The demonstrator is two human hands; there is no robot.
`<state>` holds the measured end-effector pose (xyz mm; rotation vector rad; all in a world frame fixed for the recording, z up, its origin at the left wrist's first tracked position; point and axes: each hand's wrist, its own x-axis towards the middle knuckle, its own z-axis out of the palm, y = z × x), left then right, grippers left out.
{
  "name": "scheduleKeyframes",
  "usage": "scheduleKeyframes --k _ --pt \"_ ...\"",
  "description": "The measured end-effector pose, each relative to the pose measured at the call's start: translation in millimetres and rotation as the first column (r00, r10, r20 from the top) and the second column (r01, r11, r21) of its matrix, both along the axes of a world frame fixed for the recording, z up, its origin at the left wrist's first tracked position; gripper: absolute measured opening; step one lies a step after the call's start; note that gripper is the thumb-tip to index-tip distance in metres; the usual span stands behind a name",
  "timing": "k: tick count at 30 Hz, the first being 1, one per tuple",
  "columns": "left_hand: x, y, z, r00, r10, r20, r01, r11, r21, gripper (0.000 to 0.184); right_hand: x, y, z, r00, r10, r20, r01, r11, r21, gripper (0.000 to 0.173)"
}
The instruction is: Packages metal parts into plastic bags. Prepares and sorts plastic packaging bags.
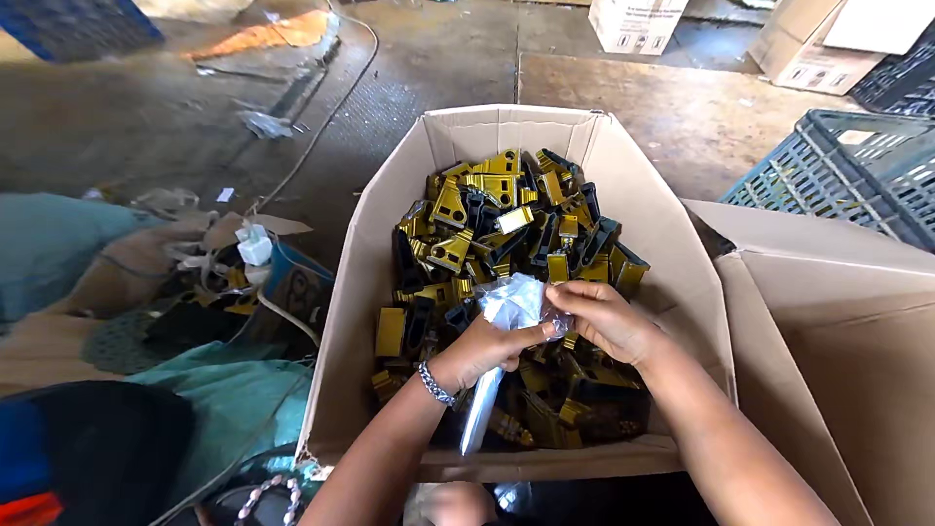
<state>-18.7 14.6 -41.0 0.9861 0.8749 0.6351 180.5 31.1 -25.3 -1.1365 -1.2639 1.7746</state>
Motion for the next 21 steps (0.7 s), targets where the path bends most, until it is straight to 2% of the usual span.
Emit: scheduleKeyframes --k 2,4,6,7,8,9,11,12,13,14,15,17,18,19,21 --pt "-1 -1 1 1.000 0.021 -0.013 -0.021 1.000 0.015 0.018 1 -3 -2 0.994 0.080 0.070 -0.083 0.996 0.036 0.009" --pt "-10 5 3 0.979 0.182 -0.095 -0.164 0.973 0.165 0.032 0 -3 0 0.987 0.060 0.151 -0.070 0.996 0.062 0.003" --pt "-30 18 -7 0.889 0.442 -0.121 -0.370 0.848 0.380 0.036 1 -1 5 0.974 -0.071 0.213 0.059 0.996 0.060 0.013" --pt "-37 23 -11 0.835 0.545 -0.080 -0.461 0.771 0.438 0.037 -2 1 6 0.959 -0.147 0.240 0.133 0.988 0.073 0.024" --pt "-41 24 -10 0.813 0.581 -0.038 -0.511 0.743 0.433 0.037 -7 4 6 0.941 -0.193 0.277 0.168 0.979 0.111 0.032" --pt "-40 18 -6 0.846 0.533 0.007 -0.494 0.779 0.387 0.040 -13 5 7 0.928 -0.179 0.326 0.127 0.976 0.174 0.035" --pt "-26 4 -3 0.941 0.327 0.089 -0.339 0.890 0.304 0.059 -27 6 9 0.900 0.017 0.435 -0.160 0.942 0.295 0.037" --pt "-20 3 -3 0.961 0.257 0.099 -0.275 0.912 0.305 0.065 -33 9 9 0.868 0.117 0.483 -0.314 0.882 0.350 0.038" --pt "-21 4 -3 0.966 0.241 0.099 -0.260 0.906 0.333 0.065 -38 13 11 0.850 0.163 0.501 -0.387 0.838 0.385 0.040" --pt "-28 7 -3 0.959 0.268 0.096 -0.284 0.877 0.387 0.064 -37 18 10 0.875 0.147 0.462 -0.362 0.832 0.420 0.038" --pt "-36 12 -4 0.937 0.336 0.099 -0.344 0.829 0.441 0.064 -35 25 7 0.914 0.086 0.396 -0.264 0.869 0.419 0.037" --pt "-52 18 -8 0.869 0.490 0.066 -0.450 0.727 0.518 0.064 -33 32 -8 0.962 -0.129 0.241 0.064 0.963 0.260 0.030" --pt "-56 18 -10 0.828 0.560 0.021 -0.485 0.697 0.529 0.065 -36 32 -20 0.954 -0.222 0.201 0.198 0.971 0.134 0.028" --pt "-57 19 -11 0.798 0.602 -0.030 -0.504 0.692 0.517 0.064 -42 30 -30 0.941 -0.268 0.206 0.267 0.963 0.034 0.027" --pt "-52 20 -7 0.812 0.571 -0.125 -0.474 0.769 0.429 0.063 -55 24 -37 0.957 -0.201 0.211 0.211 0.977 -0.025 0.024"
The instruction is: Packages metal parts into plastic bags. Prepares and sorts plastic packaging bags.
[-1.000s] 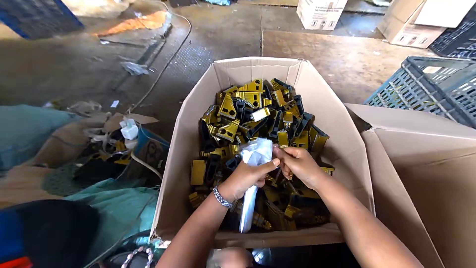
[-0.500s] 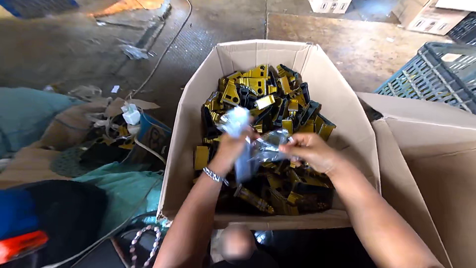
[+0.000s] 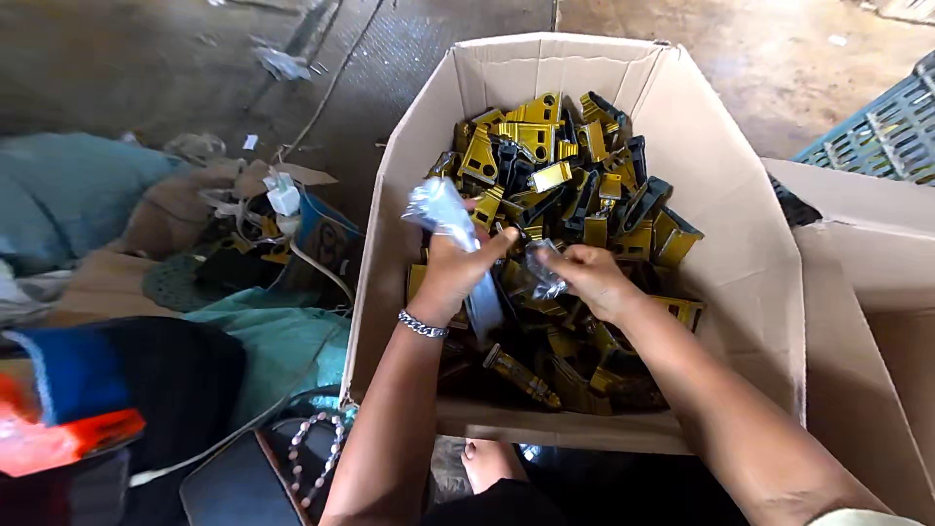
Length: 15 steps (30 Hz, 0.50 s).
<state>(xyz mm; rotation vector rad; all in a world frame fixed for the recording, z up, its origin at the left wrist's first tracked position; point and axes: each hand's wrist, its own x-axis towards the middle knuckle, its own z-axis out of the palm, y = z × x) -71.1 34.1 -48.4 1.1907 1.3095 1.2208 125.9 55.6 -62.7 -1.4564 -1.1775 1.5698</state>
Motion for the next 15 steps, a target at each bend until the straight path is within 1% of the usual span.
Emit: scheduleKeyframes --k 1,2,3,4,5,6,7,8,9,10,11,12,13,14,15 --pt "5 -1 1 0.998 -0.060 0.016 0.061 0.996 -0.064 0.062 -5 -3 4 0.996 0.087 -0.002 -0.087 0.995 0.041 0.019" --pt "9 -4 4 0.991 -0.124 0.056 0.129 0.985 -0.112 0.058 -8 -5 11 0.984 0.178 0.004 -0.178 0.978 0.112 0.018" --pt "12 -6 6 0.980 -0.163 0.112 0.176 0.977 -0.119 0.053 -9 -4 18 0.964 0.265 0.028 -0.266 0.946 0.184 0.026" --pt "12 -6 5 0.976 -0.166 0.144 0.178 0.981 -0.074 0.048 -5 -1 24 0.942 0.332 0.048 -0.334 0.915 0.227 0.030" --pt "11 -3 4 0.978 -0.134 0.160 0.137 0.990 -0.009 0.045 1 3 25 0.930 0.361 0.065 -0.365 0.897 0.247 0.032" --pt "9 2 0 0.986 -0.090 0.137 0.083 0.995 0.056 0.046 8 6 22 0.939 0.335 0.079 -0.344 0.906 0.247 0.031" --pt "6 7 -6 0.996 -0.048 0.072 0.038 0.991 0.130 0.047 13 8 15 0.959 0.272 0.085 -0.284 0.935 0.211 0.026" --pt "4 9 -14 1.000 -0.012 -0.011 0.014 0.979 0.205 0.047 17 7 3 0.969 0.228 0.094 -0.239 0.962 0.134 0.021" --pt "4 9 -21 0.996 0.030 -0.082 -0.009 0.967 0.253 0.046 19 1 -11 0.959 0.252 0.130 -0.258 0.966 0.033 0.025" --pt "3 8 -24 0.988 0.064 -0.141 -0.023 0.961 0.275 0.045 15 -10 -27 0.921 0.338 0.195 -0.331 0.941 -0.067 0.041" --pt "2 6 -25 0.978 0.086 -0.190 -0.032 0.962 0.272 0.046 6 -25 -44 0.844 0.459 0.276 -0.436 0.888 -0.143 0.054" --pt "1 7 -27 0.971 0.112 -0.211 -0.051 0.960 0.276 0.046 -9 -41 -60 0.733 0.575 0.364 -0.547 0.816 -0.187 0.062" --pt "0 9 -29 0.970 0.127 -0.206 -0.065 0.957 0.283 0.046 -24 -53 -69 0.604 0.678 0.420 -0.661 0.720 -0.211 0.066" --pt "1 11 -30 0.974 0.137 -0.178 -0.083 0.956 0.283 0.044 -39 -58 -73 0.483 0.744 0.462 -0.745 0.626 -0.230 0.064" --pt "3 12 -29 0.978 0.154 -0.140 -0.110 0.953 0.281 0.041 -49 -58 -70 0.407 0.763 0.503 -0.789 0.571 -0.228 0.055"
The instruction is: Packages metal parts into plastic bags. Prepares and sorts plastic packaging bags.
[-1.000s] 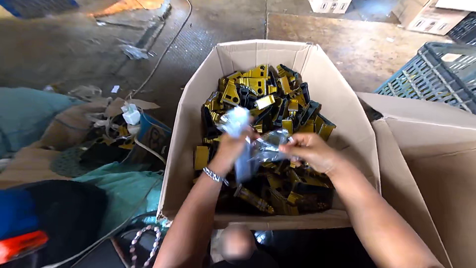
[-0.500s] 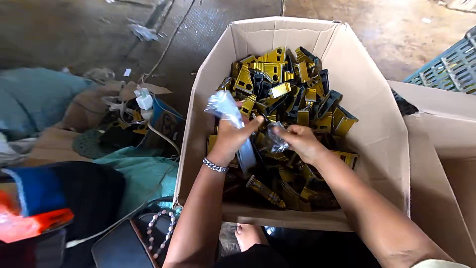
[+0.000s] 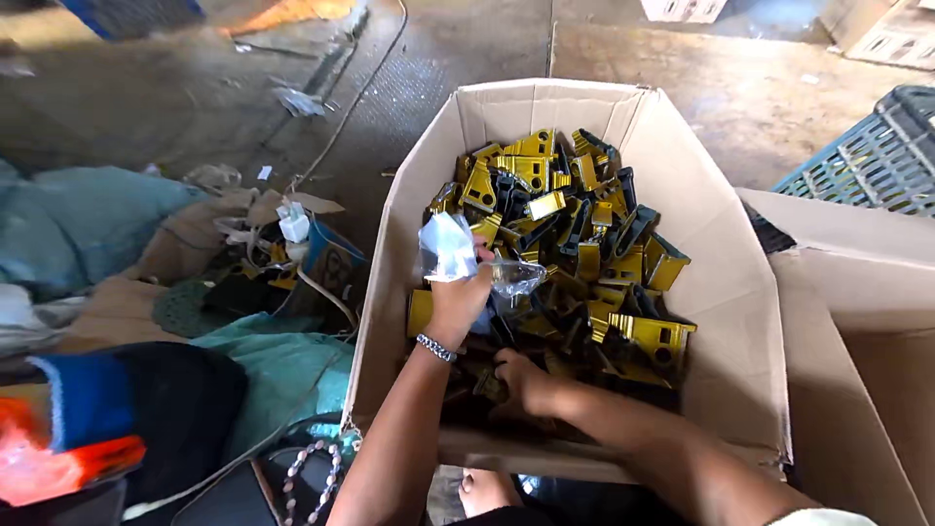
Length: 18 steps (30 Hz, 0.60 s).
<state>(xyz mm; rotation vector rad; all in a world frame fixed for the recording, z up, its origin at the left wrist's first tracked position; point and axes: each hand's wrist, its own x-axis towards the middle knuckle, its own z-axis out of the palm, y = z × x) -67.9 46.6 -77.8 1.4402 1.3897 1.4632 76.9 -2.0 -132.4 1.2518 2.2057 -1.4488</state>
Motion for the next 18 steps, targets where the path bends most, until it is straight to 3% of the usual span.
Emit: scheduleKeyframes --k 1,3,5,7,9,11,14,16,18 --pt "2 2 2 0.999 0.021 0.035 -0.021 1.000 0.002 0.039 -4 5 7 1.000 0.009 -0.016 -0.008 0.999 0.048 0.046" --pt "3 4 5 0.995 0.048 0.084 -0.050 0.998 0.033 0.036 11 19 32 0.976 -0.195 -0.093 0.202 0.977 0.067 0.043" --pt "4 4 7 0.993 0.062 0.097 -0.070 0.994 0.082 0.035 47 37 62 0.839 -0.506 -0.200 0.513 0.858 -0.018 0.044" --pt "7 2 5 0.995 0.066 0.078 -0.074 0.991 0.111 0.033 89 51 90 0.646 -0.696 -0.314 0.703 0.703 -0.112 0.057" --pt "13 1 1 0.997 0.049 0.068 -0.057 0.991 0.120 0.031 117 52 115 0.454 -0.742 -0.493 0.772 0.604 -0.198 0.057" --pt "24 -1 -4 0.996 -0.024 0.090 0.015 0.995 0.103 0.034 119 40 137 0.362 -0.736 -0.572 0.697 0.622 -0.358 0.057" --pt "44 -11 7 0.965 -0.072 0.251 0.098 0.991 -0.090 0.028 96 37 142 0.561 -0.668 -0.489 0.564 0.741 -0.365 0.067" --pt "46 -14 23 0.916 0.009 0.402 0.100 0.963 -0.250 0.021 82 43 129 0.660 -0.587 -0.469 0.644 0.764 -0.049 0.058" --pt "45 -14 34 0.880 0.074 0.469 0.094 0.941 -0.324 0.017 71 44 117 0.837 -0.439 -0.327 0.543 0.740 0.397 0.049"
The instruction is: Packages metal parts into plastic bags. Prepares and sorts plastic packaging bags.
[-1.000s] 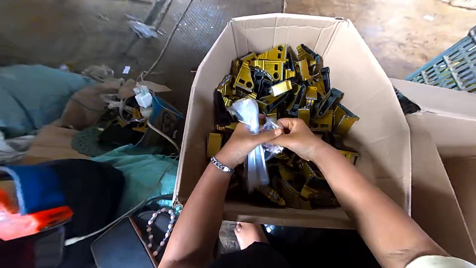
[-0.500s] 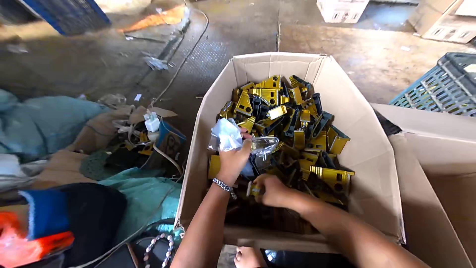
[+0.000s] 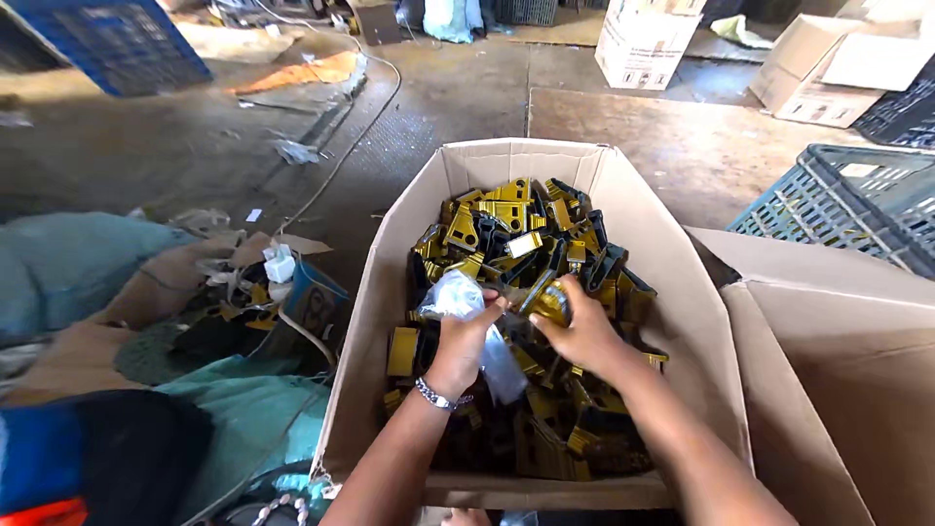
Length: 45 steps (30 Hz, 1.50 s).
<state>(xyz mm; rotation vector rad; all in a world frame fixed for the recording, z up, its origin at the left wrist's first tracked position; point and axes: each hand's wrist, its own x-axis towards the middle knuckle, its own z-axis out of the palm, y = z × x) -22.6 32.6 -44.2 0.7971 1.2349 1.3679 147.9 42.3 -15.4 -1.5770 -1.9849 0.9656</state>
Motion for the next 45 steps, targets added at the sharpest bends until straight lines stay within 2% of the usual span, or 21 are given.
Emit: scheduleKeyframes --k 2,4,7,9,11,14,17,19,22,25,28,30,32,35,38,40,41,42,43,44,45 --pt "2 -5 4 1.000 0.000 0.023 0.000 1.000 0.000 0.013 -17 -5 -7 0.935 0.138 0.328 -0.138 0.990 -0.023 0.053" --pt "2 -10 -4 0.998 -0.029 -0.064 0.033 0.997 0.063 0.015 -32 -6 -13 0.879 0.238 0.412 -0.161 0.964 -0.214 0.066" --pt "4 -6 -17 0.954 -0.048 -0.295 0.104 0.979 0.176 0.019 -31 7 -25 0.972 0.089 0.218 -0.030 0.965 -0.259 0.079" --pt "0 2 -31 0.854 0.003 -0.520 0.158 0.951 0.266 0.041 -24 12 -32 0.996 -0.018 0.086 0.038 0.970 -0.238 0.079" --pt "-7 7 -38 0.786 0.057 -0.615 0.182 0.930 0.319 0.053 -14 12 -33 0.993 -0.100 -0.071 0.076 0.958 -0.276 0.076" --pt "-11 7 -39 0.848 0.133 -0.514 0.122 0.894 0.432 0.038 3 7 -29 0.902 -0.236 -0.361 0.092 0.923 -0.373 0.068" --pt "4 -7 -36 0.853 0.200 -0.482 0.119 0.825 0.552 0.031 1 4 -32 0.821 -0.291 -0.492 0.152 0.941 -0.302 0.067" --pt "18 -14 -34 0.835 0.202 -0.512 0.169 0.791 0.588 0.032 -5 1 -30 0.767 -0.276 -0.579 0.065 0.931 -0.358 0.064" --pt "16 -18 -16 0.958 -0.013 -0.285 0.149 0.875 0.461 0.024 -8 -2 -24 0.600 -0.390 -0.699 -0.080 0.840 -0.537 0.055" --pt "4 -18 5 0.989 -0.142 -0.032 0.145 0.953 0.266 0.016 -5 3 -27 0.454 -0.400 -0.796 -0.159 0.842 -0.515 0.062" --pt "3 -18 11 0.978 -0.201 0.056 0.186 0.960 0.208 0.015 -8 3 -34 0.542 -0.324 -0.775 -0.053 0.907 -0.417 0.070" --pt "4 -11 4 0.996 -0.085 -0.002 0.083 0.968 0.235 0.018 -9 -1 -28 0.649 -0.324 -0.688 0.126 0.938 -0.322 0.057" --pt "4 -4 -6 0.995 -0.013 -0.102 0.041 0.959 0.281 0.023 -10 -3 -29 0.752 -0.284 -0.595 0.261 0.957 -0.126 0.046" --pt "25 -19 -11 0.973 -0.131 -0.191 0.184 0.939 0.291 0.024 -9 3 -45 0.817 -0.227 -0.530 0.353 0.924 0.149 0.037" --pt "28 -22 -10 0.944 -0.271 -0.187 0.315 0.910 0.268 0.013 2 6 -45 0.803 -0.325 -0.500 0.381 0.924 0.010 0.042" --pt "18 -18 -8 0.956 -0.265 -0.125 0.291 0.902 0.317 0.015 16 10 -30 0.672 -0.452 -0.586 0.405 0.887 -0.220 0.038" --pt "12 -17 -6 0.972 -0.227 -0.064 0.235 0.913 0.332 0.017 27 11 -19 0.529 -0.491 -0.693 0.382 0.866 -0.322 0.027" --pt "5 -15 -3 0.982 -0.187 -0.010 0.180 0.934 0.309 0.023 39 9 -10 0.305 -0.460 -0.834 0.303 0.877 -0.373 0.022" --pt "-1 -13 -1 0.988 -0.150 0.023 0.139 0.954 0.265 0.029 54 6 -8 0.002 -0.313 -0.950 0.150 0.939 -0.309 0.031" --pt "-5 -10 0 0.992 -0.128 0.022 0.121 0.971 0.207 0.030 66 9 -11 -0.278 -0.117 -0.953 -0.010 0.993 -0.119 0.043" --pt "-5 -10 0 0.991 -0.136 -0.005 0.135 0.979 0.156 0.026 71 15 -11 -0.353 0.052 -0.934 -0.083 0.993 0.087 0.054"
